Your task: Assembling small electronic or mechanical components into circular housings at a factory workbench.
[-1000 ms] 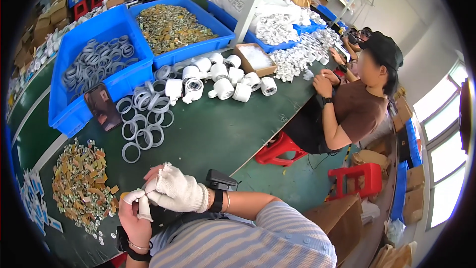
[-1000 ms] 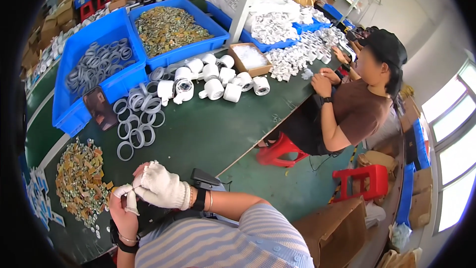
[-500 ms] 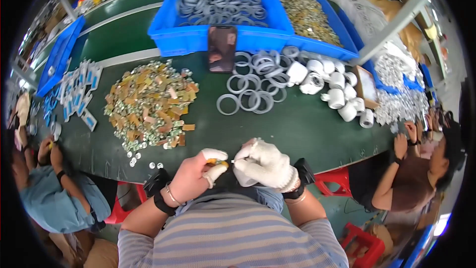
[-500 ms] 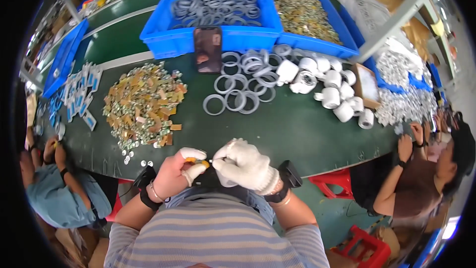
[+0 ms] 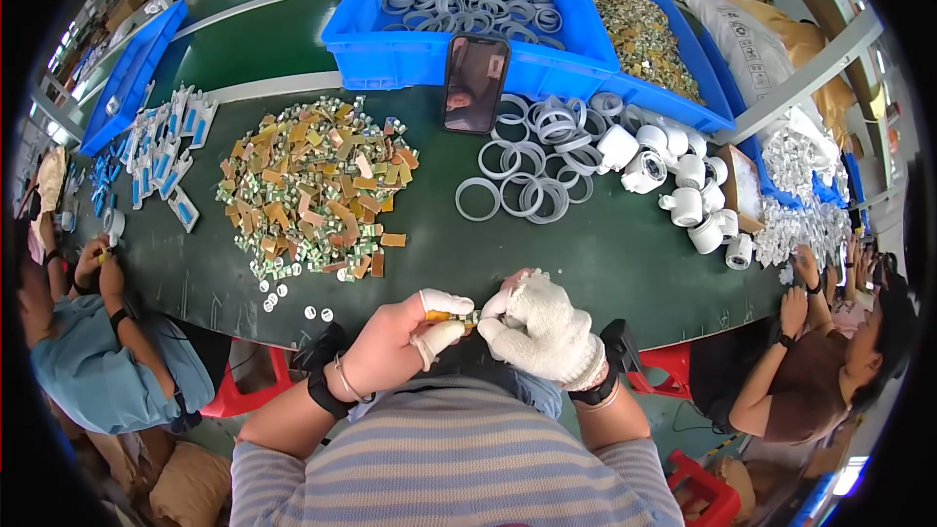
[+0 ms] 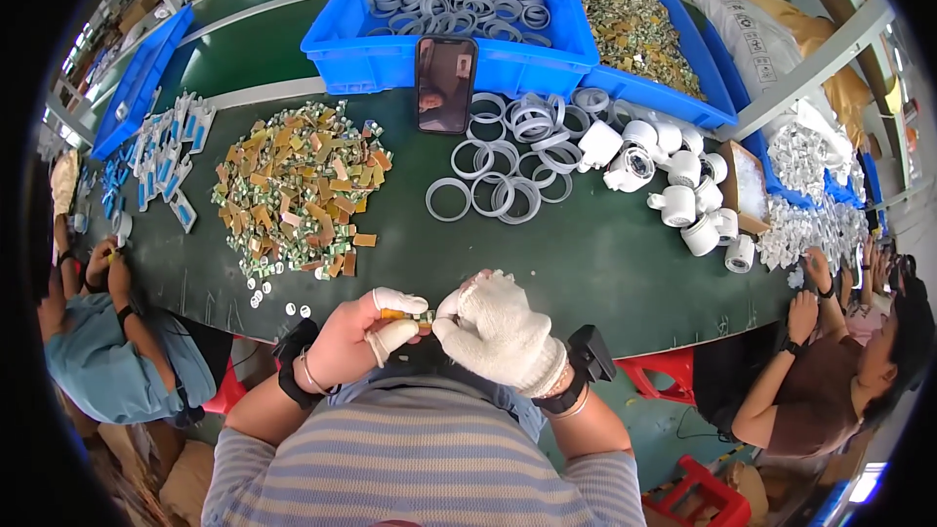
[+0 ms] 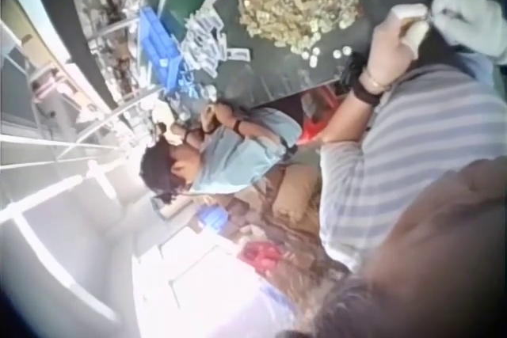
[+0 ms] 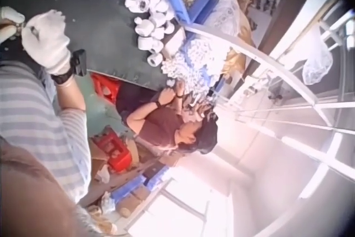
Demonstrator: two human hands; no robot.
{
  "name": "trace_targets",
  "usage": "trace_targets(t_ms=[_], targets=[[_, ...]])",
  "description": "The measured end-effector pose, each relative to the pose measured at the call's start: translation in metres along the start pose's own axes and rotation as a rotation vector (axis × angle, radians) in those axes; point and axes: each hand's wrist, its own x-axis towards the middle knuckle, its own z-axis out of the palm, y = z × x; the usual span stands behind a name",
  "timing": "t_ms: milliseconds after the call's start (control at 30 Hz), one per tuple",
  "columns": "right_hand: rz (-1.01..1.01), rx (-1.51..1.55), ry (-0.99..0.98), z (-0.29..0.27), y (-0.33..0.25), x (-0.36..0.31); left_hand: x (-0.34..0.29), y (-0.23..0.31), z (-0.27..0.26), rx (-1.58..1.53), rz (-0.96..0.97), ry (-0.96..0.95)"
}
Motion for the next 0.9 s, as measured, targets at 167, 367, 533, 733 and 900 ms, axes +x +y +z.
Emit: trace_targets(t_ms=[167,367,533,733,900], targets=[[0.036,0.07,-0.015,0.002,0.002,0.001,0.001,-0.003,0.001,-0.165,-0.041,0.011],[-0.002,0.086,0.075,0.01,0.002,-0.001,-0.003,-0.012,0.002,0.025,-0.073,0.052],[0.022,0.196,0.147,0.023,0.009,-0.016,-0.004,-0.009,0.008,0.09,-0.007,0.095],[0.039,0.188,0.185,0.024,0.006,-0.018,-0.007,-0.002,0.012,0.163,-0.061,0.149],[-0.026,0.064,0.096,0.009,0.002,-0.01,-0.007,0.0,0.01,0.165,-0.025,0.128]])
